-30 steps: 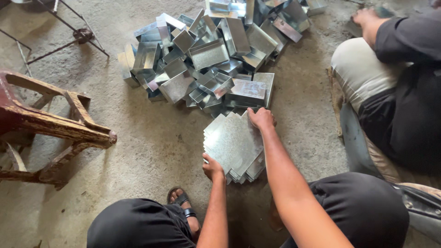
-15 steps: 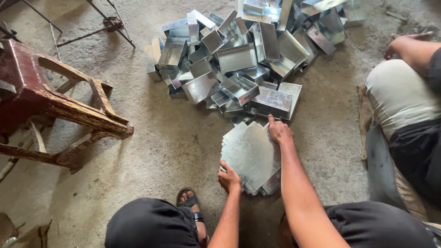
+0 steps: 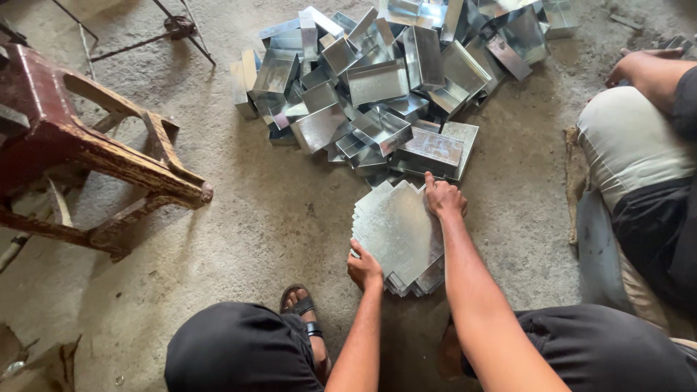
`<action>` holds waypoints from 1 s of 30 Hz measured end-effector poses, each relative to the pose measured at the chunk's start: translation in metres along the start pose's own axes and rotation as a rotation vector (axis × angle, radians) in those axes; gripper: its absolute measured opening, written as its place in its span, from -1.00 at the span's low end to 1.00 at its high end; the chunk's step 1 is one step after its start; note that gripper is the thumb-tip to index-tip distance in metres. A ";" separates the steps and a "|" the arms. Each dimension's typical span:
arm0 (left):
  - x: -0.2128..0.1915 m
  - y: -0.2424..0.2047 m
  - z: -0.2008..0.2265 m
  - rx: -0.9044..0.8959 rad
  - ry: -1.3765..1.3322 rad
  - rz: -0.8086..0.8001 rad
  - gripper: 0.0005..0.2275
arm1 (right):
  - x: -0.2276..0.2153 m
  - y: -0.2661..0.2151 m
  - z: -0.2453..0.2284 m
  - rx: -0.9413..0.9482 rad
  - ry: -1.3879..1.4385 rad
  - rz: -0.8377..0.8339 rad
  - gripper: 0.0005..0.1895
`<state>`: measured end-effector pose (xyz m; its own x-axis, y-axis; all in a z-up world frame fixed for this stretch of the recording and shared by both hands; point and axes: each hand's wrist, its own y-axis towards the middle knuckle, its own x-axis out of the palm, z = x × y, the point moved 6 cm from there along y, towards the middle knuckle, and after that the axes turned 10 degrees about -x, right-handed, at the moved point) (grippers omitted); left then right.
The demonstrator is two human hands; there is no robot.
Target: The person sits on the floor and stacks small, flat metal sheets into a neat pile. They then stand up and continue to pick up sheets from a larger pile on the floor, carrying them to a wooden stool and stacking them there.
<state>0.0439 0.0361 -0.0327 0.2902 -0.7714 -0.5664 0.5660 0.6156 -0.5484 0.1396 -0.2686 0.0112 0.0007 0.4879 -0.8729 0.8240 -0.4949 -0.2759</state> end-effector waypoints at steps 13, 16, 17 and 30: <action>0.006 0.005 -0.008 -0.019 -0.016 -0.014 -0.37 | 0.005 0.001 0.003 0.033 -0.050 0.045 -0.27; 0.012 0.012 -0.011 0.006 -0.009 0.010 -0.39 | 0.005 0.002 0.002 0.039 -0.063 0.051 -0.30; 0.013 0.012 -0.013 0.015 -0.005 0.021 -0.40 | 0.005 0.002 0.003 0.040 -0.070 0.052 -0.31; -0.004 -0.004 -0.002 -0.031 -0.044 -0.019 -0.45 | 0.003 0.007 0.007 0.063 0.011 -0.106 -0.24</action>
<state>0.0392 0.0365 -0.0293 0.3133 -0.7891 -0.5284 0.5478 0.6046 -0.5782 0.1415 -0.2757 0.0039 -0.0785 0.5474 -0.8332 0.7823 -0.4842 -0.3919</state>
